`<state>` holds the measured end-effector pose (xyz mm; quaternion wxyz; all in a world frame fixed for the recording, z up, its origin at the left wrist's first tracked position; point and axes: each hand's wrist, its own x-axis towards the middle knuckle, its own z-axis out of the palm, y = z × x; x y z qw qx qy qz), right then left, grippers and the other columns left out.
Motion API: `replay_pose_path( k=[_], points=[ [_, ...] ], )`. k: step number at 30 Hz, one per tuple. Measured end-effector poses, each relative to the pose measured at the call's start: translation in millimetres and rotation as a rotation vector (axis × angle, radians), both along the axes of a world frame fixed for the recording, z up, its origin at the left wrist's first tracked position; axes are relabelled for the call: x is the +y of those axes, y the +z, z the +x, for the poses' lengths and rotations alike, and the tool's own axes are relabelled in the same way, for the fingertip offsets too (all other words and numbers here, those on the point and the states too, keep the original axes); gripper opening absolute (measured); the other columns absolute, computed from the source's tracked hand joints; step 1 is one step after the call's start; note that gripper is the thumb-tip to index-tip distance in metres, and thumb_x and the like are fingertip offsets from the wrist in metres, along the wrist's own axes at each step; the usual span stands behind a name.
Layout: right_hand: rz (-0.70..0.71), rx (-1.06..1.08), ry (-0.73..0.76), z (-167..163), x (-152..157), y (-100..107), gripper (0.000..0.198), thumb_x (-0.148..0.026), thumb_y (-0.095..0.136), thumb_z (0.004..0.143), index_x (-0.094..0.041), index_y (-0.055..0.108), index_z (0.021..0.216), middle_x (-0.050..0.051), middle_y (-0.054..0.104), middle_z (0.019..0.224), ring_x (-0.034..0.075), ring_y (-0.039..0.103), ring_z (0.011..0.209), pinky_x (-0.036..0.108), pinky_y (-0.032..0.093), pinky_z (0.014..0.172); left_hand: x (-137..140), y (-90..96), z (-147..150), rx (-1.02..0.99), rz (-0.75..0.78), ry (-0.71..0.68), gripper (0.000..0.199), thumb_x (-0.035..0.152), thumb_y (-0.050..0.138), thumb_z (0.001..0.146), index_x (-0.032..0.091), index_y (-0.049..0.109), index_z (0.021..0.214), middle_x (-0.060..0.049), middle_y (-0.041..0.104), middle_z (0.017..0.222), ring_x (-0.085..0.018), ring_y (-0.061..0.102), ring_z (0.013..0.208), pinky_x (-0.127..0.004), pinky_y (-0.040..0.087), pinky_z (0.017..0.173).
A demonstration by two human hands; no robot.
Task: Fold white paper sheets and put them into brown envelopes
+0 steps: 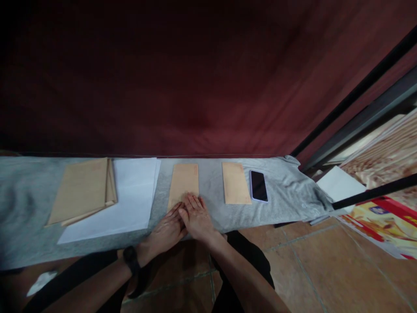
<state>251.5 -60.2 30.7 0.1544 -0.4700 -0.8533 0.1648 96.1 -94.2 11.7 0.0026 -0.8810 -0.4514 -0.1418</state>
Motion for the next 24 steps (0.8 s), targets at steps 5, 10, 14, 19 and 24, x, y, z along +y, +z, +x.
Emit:
replay_pose_path(
  k=[5,10,14,19,24],
  points=[
    [0.018,-0.066,-0.035,-21.9,4.8,1.7,0.055,-0.044,0.033,0.107,-0.015,0.042,0.153,0.012,0.038,0.161,0.023,0.032,0.151,0.047,0.026,0.125,-2.5,-0.6,0.1,-0.025,-0.022,0.045,0.057,0.033,0.05,0.094,0.009,0.05,0.146,-0.017,0.056,0.147,-0.029,0.045,0.143,-0.049,0.03,0.123],
    [0.0,-0.081,-0.107,-36.8,8.2,1.6,0.056,-0.042,0.04,0.105,-0.013,0.042,0.153,0.014,0.036,0.161,0.026,0.034,0.151,0.047,0.028,0.123,-0.2,-0.2,0.0,-0.019,-0.058,0.032,0.064,0.033,0.052,0.091,0.009,0.046,0.15,-0.017,0.051,0.152,-0.033,0.039,0.146,-0.054,0.032,0.12],
    [-0.029,-0.079,-0.152,-46.6,11.8,5.1,0.055,-0.039,0.042,0.104,-0.011,0.044,0.152,0.014,0.036,0.161,0.027,0.032,0.151,0.048,0.024,0.123,3.0,-1.8,-1.5,0.015,-0.109,0.023,0.066,0.036,0.056,0.089,0.01,0.047,0.149,-0.017,0.051,0.152,-0.035,0.037,0.147,-0.056,0.03,0.12],
    [-0.063,-0.054,-0.155,-55.7,16.9,8.2,0.051,-0.034,0.04,0.104,-0.015,0.046,0.151,0.012,0.036,0.161,0.026,0.031,0.151,0.051,0.02,0.124,3.2,-3.2,-4.2,0.008,-0.092,-0.003,0.053,0.037,0.053,0.094,0.019,0.056,0.143,-0.011,0.056,0.149,-0.031,0.044,0.144,-0.056,0.026,0.123],
    [-0.053,-0.016,-0.172,-54.5,15.7,4.9,0.049,-0.036,0.041,0.104,-0.017,0.048,0.149,0.011,0.038,0.161,0.027,0.034,0.15,0.054,0.021,0.123,1.5,0.8,-3.3,0.047,-0.094,-0.006,0.053,0.039,0.052,0.095,0.018,0.056,0.143,-0.011,0.056,0.149,-0.032,0.043,0.144,-0.055,0.024,0.123]
  ],
)
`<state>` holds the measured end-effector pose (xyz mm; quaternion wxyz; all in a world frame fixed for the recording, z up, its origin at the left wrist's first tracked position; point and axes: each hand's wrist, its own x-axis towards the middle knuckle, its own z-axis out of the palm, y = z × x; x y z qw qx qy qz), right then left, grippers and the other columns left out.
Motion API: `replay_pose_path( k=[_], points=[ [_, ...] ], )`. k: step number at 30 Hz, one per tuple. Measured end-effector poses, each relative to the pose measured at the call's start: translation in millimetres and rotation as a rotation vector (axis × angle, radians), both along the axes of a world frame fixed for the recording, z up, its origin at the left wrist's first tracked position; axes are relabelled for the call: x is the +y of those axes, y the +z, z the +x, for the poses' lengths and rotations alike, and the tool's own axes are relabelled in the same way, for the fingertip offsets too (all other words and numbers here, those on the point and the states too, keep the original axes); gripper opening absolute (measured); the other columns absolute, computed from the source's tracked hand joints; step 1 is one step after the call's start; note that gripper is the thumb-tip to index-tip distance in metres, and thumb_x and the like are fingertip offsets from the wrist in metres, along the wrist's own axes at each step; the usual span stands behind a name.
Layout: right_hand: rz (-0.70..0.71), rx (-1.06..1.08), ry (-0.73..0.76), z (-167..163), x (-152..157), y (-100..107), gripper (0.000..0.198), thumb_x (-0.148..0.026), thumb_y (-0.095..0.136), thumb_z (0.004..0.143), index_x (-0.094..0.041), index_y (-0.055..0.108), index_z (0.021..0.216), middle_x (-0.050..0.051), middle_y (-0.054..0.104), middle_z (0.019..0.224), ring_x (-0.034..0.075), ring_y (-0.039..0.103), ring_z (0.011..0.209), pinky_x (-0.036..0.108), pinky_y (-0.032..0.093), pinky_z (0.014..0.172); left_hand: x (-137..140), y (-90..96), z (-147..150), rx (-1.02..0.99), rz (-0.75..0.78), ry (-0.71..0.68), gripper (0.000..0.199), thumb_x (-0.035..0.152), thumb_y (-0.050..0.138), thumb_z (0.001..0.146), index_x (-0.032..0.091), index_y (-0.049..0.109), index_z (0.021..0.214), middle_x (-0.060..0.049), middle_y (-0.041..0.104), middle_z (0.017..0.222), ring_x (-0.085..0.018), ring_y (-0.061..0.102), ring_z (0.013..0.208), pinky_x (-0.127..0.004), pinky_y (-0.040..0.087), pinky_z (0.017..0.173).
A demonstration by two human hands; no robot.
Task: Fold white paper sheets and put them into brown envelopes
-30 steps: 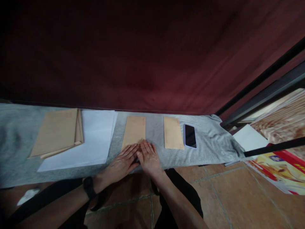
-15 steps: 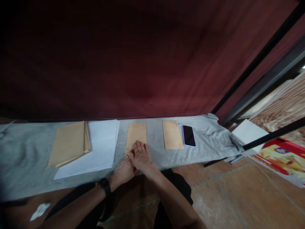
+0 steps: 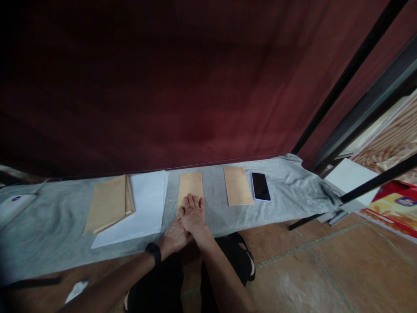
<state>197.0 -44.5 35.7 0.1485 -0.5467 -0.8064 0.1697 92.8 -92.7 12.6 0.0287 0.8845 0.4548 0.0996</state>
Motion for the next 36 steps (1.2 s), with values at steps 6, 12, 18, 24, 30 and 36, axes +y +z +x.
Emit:
replay_pose_path(
  k=[6,12,18,24,30,36],
  points=[
    [0.016,0.017,0.017,4.6,-1.7,-4.1,0.048,-0.038,0.041,0.104,-0.022,0.05,0.148,0.008,0.039,0.161,0.027,0.036,0.149,0.054,0.021,0.123,-0.6,3.2,1.5,0.02,-0.023,0.012,0.058,0.041,0.054,0.093,0.016,0.053,0.146,-0.013,0.054,0.15,-0.032,0.043,0.144,-0.055,0.024,0.123],
    [0.026,0.016,0.014,4.1,-3.1,-4.4,0.047,-0.037,0.04,0.105,-0.023,0.05,0.148,0.007,0.042,0.159,0.027,0.035,0.149,0.054,0.021,0.123,-0.6,1.1,1.3,0.038,-0.026,0.012,0.061,0.042,0.054,0.093,0.017,0.049,0.149,-0.012,0.055,0.149,-0.031,0.043,0.143,-0.053,0.023,0.124],
    [0.037,0.036,0.034,7.6,-4.7,-3.4,0.047,-0.037,0.036,0.106,-0.021,0.051,0.148,0.006,0.044,0.158,0.025,0.036,0.148,0.05,0.018,0.125,-1.0,1.3,3.6,0.016,-0.028,0.049,0.062,0.044,0.057,0.091,0.017,0.052,0.147,-0.013,0.053,0.151,-0.032,0.045,0.142,-0.051,0.028,0.121],
    [0.058,0.017,0.094,15.5,-5.0,-1.9,0.044,-0.032,0.034,0.107,-0.022,0.055,0.144,0.005,0.048,0.156,0.02,0.038,0.148,0.046,0.021,0.125,-2.3,4.4,7.6,-0.023,-0.041,0.082,0.062,0.046,0.057,0.09,0.019,0.055,0.145,-0.011,0.061,0.143,-0.031,0.049,0.138,-0.05,0.025,0.121],
    [0.079,-0.006,0.143,21.3,-4.9,-2.7,0.04,-0.029,0.038,0.107,-0.024,0.058,0.141,0.005,0.052,0.153,0.018,0.042,0.145,0.045,0.024,0.124,-5.3,6.1,9.4,-0.042,-0.051,0.124,0.059,0.043,0.061,0.085,0.019,0.061,0.139,-0.012,0.066,0.136,-0.031,0.053,0.133,-0.048,0.024,0.122],
    [0.076,0.032,0.155,21.5,-4.2,-5.5,0.04,-0.028,0.036,0.107,-0.023,0.058,0.14,0.004,0.051,0.154,0.018,0.042,0.145,0.043,0.021,0.126,-3.3,2.8,9.6,-0.063,-0.04,0.151,0.07,0.048,0.065,0.081,0.017,0.057,0.143,-0.014,0.058,0.146,-0.032,0.046,0.14,-0.048,0.024,0.122]
  ],
)
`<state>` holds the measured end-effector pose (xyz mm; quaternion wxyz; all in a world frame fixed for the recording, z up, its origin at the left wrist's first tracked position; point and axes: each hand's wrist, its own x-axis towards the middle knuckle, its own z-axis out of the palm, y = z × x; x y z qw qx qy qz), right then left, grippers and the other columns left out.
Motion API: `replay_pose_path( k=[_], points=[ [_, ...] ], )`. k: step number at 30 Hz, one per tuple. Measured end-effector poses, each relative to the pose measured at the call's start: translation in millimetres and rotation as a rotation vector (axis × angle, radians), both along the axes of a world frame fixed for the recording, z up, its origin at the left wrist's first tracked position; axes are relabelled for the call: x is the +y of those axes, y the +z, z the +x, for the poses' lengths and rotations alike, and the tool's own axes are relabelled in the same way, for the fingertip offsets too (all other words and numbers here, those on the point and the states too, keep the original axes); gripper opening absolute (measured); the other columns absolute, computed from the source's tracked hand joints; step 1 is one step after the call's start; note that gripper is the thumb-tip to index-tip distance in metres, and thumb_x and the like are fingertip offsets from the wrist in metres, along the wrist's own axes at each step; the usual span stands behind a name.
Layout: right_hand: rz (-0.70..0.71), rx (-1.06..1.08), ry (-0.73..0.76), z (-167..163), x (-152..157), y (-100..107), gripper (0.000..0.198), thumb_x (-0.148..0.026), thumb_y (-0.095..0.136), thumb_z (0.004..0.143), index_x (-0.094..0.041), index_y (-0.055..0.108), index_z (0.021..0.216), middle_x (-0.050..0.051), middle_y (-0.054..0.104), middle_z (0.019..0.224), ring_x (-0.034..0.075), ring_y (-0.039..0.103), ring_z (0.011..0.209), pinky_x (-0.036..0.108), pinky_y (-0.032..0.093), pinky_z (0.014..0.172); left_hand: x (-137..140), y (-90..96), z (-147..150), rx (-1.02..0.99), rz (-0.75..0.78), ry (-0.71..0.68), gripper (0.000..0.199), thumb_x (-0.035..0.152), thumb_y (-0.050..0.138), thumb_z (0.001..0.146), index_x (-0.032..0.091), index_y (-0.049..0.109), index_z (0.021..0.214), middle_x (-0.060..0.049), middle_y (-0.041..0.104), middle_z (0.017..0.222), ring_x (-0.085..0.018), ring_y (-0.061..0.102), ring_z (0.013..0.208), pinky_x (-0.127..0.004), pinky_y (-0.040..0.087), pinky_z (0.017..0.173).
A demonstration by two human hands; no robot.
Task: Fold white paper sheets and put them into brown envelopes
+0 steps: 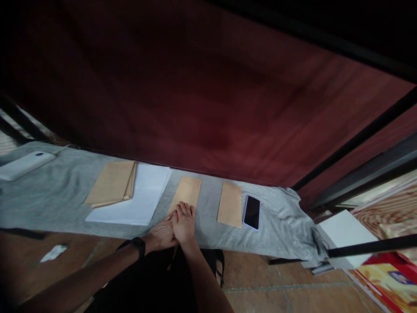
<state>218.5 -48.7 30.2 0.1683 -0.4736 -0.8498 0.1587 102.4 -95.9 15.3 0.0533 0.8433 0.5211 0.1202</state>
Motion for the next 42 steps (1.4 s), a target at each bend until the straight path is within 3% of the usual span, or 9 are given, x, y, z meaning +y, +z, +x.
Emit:
replay_pose_path(
  k=[7,10,14,17,25,33,42],
  points=[
    [0.042,0.049,0.071,7.3,8.9,-5.6,0.045,-0.027,0.029,0.108,-0.02,0.06,0.14,0.005,0.054,0.151,0.015,0.044,0.143,0.036,0.027,0.123,-2.0,9.0,-2.2,-0.044,-0.042,-0.035,0.065,0.053,0.062,0.087,0.018,0.057,0.142,-0.013,0.06,0.144,-0.029,0.047,0.141,-0.047,0.023,0.124],
    [0.073,0.067,0.076,16.7,43.8,-6.2,0.053,-0.028,0.018,0.109,-0.013,0.051,0.147,0.007,0.045,0.158,0.014,0.036,0.149,0.031,0.028,0.122,-0.8,13.1,-4.2,-0.034,-0.05,-0.074,0.067,0.06,0.051,0.094,0.018,0.05,0.147,-0.012,0.052,0.152,-0.026,0.036,0.149,-0.046,0.018,0.125],
    [0.05,-0.053,0.039,27.0,96.8,-6.5,0.055,-0.033,0.02,0.108,-0.013,0.04,0.155,0.01,0.039,0.161,0.017,0.032,0.151,0.038,0.027,0.124,2.3,12.3,-6.3,-0.005,-0.076,-0.121,0.071,0.064,0.037,0.099,0.022,0.034,0.156,-0.009,0.034,0.164,-0.023,0.024,0.154,-0.044,0.012,0.126],
    [0.032,-0.087,0.047,28.1,116.7,-11.1,0.054,-0.036,0.024,0.107,-0.017,0.04,0.155,0.009,0.038,0.161,0.02,0.032,0.151,0.044,0.024,0.124,3.1,9.8,-6.6,0.002,-0.074,-0.119,0.071,0.064,0.036,0.099,0.025,0.029,0.158,-0.007,0.03,0.166,-0.022,0.021,0.155,-0.043,0.011,0.126],
    [0.052,-0.19,0.039,20.9,138.6,-19.8,0.057,-0.039,0.025,0.108,-0.016,0.031,0.159,0.009,0.031,0.164,0.02,0.027,0.153,0.043,0.016,0.126,1.5,12.7,-6.3,-0.018,-0.036,-0.115,0.068,0.061,0.041,0.099,0.025,0.033,0.156,-0.006,0.034,0.165,-0.023,0.025,0.154,-0.045,0.015,0.126],
    [0.104,-0.218,0.044,11.0,158.0,-18.8,0.061,-0.045,0.029,0.107,-0.013,0.03,0.159,0.013,0.031,0.164,0.026,0.028,0.153,0.053,0.008,0.126,2.2,11.6,-7.2,-0.031,-0.021,-0.129,0.069,0.059,0.044,0.098,0.025,0.032,0.157,-0.006,0.035,0.164,-0.025,0.027,0.153,-0.047,0.017,0.126],
    [0.14,-0.227,0.181,5.1,168.7,-19.3,0.059,-0.043,0.034,0.106,-0.014,0.033,0.158,0.011,0.032,0.164,0.022,0.03,0.152,0.042,0.018,0.126,2.3,15.1,-7.5,-0.016,-0.074,-0.123,0.068,0.061,0.04,0.099,0.027,0.031,0.158,-0.006,0.034,0.165,-0.025,0.024,0.154,-0.048,0.016,0.126]
  ],
)
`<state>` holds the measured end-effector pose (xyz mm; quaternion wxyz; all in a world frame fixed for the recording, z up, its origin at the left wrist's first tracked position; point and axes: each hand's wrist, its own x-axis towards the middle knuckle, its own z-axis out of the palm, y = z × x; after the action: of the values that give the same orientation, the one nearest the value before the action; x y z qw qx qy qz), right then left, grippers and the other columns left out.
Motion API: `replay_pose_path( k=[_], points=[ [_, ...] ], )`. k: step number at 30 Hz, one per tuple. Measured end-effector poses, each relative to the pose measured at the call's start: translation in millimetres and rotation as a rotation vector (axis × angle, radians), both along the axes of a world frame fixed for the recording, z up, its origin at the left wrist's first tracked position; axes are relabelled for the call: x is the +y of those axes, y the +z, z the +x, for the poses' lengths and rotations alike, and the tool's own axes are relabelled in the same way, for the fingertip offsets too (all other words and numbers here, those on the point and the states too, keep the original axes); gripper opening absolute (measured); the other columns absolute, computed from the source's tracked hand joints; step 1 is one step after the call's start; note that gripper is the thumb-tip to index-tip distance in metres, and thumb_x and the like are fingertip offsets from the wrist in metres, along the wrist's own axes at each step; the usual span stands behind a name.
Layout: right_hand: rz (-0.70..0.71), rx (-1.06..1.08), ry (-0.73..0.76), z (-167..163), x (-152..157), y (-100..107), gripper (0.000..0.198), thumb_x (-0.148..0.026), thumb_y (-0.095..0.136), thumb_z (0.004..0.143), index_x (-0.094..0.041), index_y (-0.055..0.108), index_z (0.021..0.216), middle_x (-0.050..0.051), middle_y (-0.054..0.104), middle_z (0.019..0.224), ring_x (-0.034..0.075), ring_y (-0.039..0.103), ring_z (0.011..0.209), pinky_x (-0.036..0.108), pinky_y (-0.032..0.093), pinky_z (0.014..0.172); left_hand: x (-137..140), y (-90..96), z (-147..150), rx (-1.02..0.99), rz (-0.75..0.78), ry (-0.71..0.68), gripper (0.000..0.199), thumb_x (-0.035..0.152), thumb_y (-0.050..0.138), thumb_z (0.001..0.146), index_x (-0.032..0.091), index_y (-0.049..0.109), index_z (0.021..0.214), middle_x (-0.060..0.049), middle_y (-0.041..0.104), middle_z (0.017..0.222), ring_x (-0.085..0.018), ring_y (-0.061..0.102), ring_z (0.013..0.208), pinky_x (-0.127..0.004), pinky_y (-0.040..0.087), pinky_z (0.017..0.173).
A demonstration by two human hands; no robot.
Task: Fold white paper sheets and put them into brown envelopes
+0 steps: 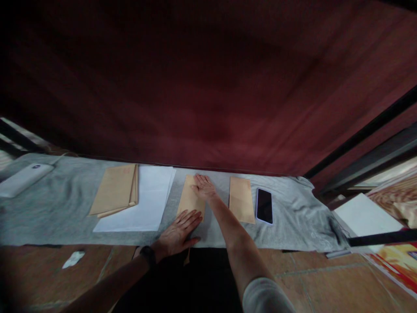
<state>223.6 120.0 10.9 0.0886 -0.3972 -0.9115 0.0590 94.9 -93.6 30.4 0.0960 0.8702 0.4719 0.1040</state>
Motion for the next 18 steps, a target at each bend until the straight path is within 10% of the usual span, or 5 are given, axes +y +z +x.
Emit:
replay_pose_path(
  k=[18],
  points=[
    [-0.128,-0.042,0.157,-14.4,-55.6,16.9,0.053,-0.042,0.026,0.108,-0.025,0.031,0.158,0.001,0.028,0.166,0.019,0.023,0.154,0.051,0.008,0.128,-0.7,-3.5,-0.2,-0.061,0.079,0.003,0.063,0.057,0.043,0.1,0.023,0.041,0.153,-0.009,0.048,0.156,-0.022,0.041,0.146,-0.042,0.031,0.122]
  ],
)
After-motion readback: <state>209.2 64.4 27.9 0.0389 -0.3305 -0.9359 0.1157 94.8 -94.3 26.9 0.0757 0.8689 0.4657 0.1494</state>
